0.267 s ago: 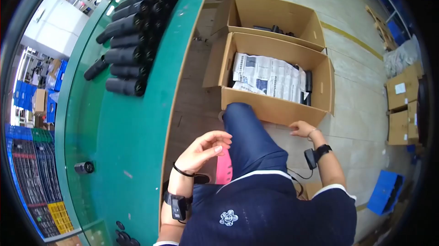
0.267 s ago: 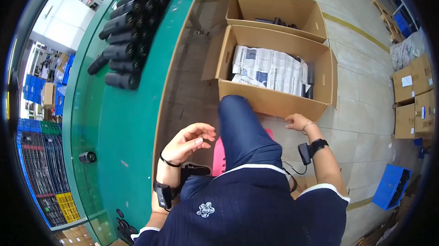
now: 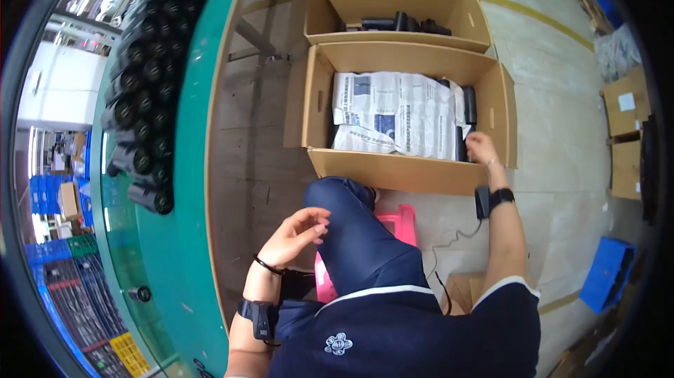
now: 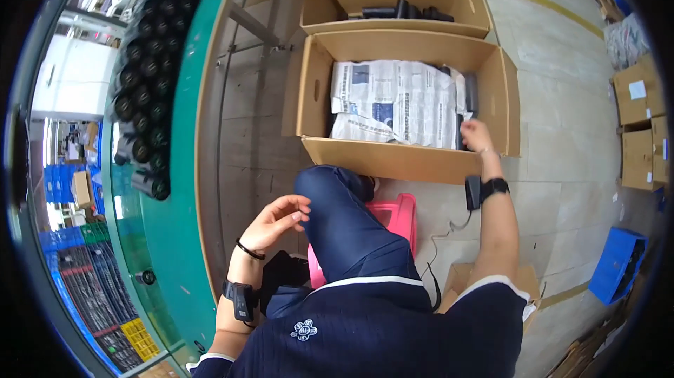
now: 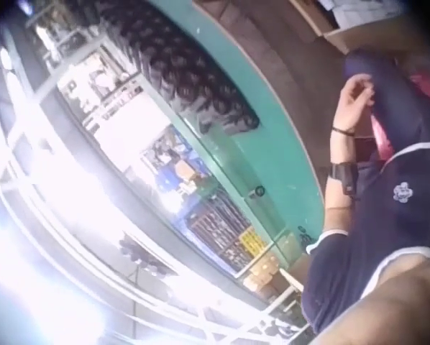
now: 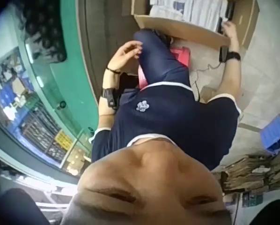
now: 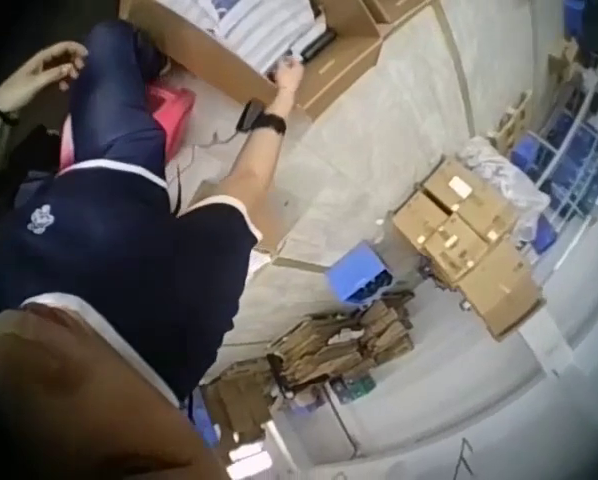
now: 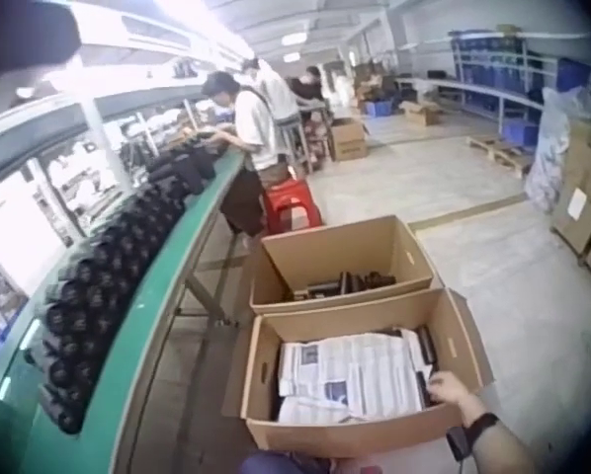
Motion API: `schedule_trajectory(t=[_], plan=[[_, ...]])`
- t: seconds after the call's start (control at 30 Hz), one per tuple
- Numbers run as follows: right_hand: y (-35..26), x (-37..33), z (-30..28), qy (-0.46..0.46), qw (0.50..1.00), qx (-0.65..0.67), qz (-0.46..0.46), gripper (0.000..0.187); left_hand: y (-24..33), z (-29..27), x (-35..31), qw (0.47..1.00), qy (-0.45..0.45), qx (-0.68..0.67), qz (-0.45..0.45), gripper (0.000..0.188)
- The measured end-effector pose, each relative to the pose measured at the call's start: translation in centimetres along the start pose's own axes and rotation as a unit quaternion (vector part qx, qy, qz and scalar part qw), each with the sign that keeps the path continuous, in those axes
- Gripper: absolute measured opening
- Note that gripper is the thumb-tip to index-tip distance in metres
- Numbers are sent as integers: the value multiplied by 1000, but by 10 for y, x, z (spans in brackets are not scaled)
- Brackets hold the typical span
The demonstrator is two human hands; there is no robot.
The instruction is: The person removes newspaper and black cylinders from a box, places the cylinders on a green table, and fits black caps onto them. After capping the cylinders, the person gathers them and places them back into the box on top of the newspaper.
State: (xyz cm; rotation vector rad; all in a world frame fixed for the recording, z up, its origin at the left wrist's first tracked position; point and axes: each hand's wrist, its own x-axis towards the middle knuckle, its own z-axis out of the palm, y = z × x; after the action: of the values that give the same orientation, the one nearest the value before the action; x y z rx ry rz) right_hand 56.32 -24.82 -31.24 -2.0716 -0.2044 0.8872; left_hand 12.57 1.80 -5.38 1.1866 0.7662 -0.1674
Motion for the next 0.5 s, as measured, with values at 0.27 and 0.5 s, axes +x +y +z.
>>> schedule_trajectory(t=[0.27,0.5], plan=[[47,156,47,-92,942,-219,238,37,-60,20,93,994,55,31,-84,16],[131,225,122,-59,935,-233,260,56,-33,8,128,985,18,-38,-168,28]])
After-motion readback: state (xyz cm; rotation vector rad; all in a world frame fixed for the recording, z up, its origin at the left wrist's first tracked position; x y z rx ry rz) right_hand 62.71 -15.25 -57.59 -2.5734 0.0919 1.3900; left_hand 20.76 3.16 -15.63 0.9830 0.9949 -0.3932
